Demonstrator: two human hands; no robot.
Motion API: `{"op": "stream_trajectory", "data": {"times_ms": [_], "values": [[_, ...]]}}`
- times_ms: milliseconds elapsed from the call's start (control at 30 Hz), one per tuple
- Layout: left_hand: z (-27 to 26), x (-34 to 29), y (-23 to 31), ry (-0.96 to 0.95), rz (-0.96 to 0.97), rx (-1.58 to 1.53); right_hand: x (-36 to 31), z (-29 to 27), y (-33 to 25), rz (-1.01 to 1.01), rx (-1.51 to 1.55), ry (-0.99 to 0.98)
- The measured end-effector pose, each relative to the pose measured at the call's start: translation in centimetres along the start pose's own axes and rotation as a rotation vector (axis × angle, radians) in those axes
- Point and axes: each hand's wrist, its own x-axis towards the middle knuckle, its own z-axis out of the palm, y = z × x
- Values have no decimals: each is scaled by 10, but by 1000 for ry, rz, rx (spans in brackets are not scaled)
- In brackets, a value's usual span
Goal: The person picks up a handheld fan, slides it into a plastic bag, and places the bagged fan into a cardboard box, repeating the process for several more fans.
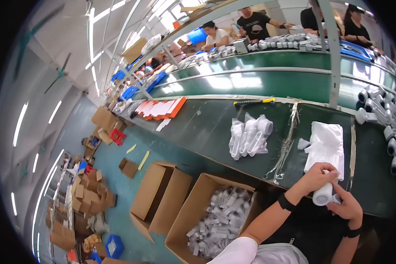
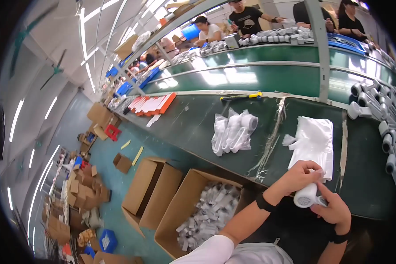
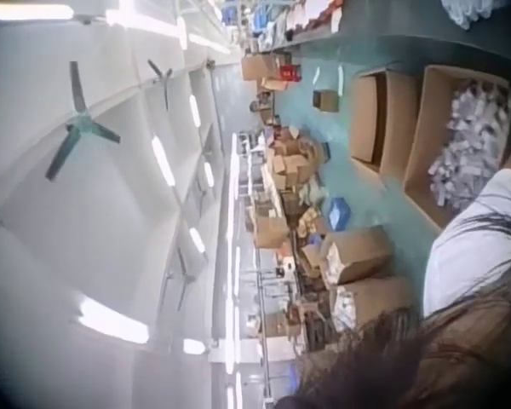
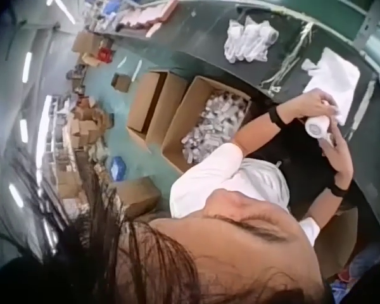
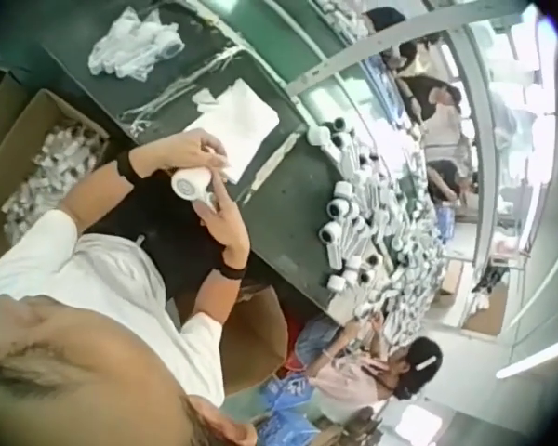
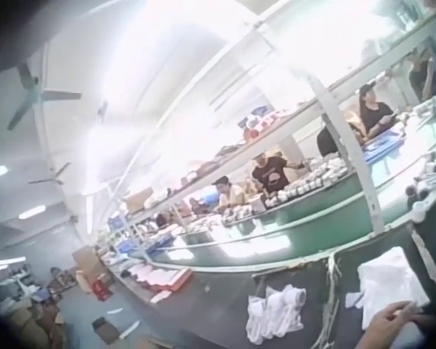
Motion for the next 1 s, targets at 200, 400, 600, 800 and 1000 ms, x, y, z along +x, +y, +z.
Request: {"op": "stream_trajectory", "data": {"times_ms": [200,400,600,800,1000], "values": [[-15,-3,-11,131,95,-117,7,11,8,11,236,153],[-1,10,-22,143,111,-187,-12,10,9,29,373,420],[-13,0,-24,284,105,-21,-16,0,1,-9,375,184],[-2,1,-9,219,-6,-132,-26,-12,-18,29,17,-56],[7,2,-2,261,-73,-186,-9,-9,-8,-73,-52,-18]]}}
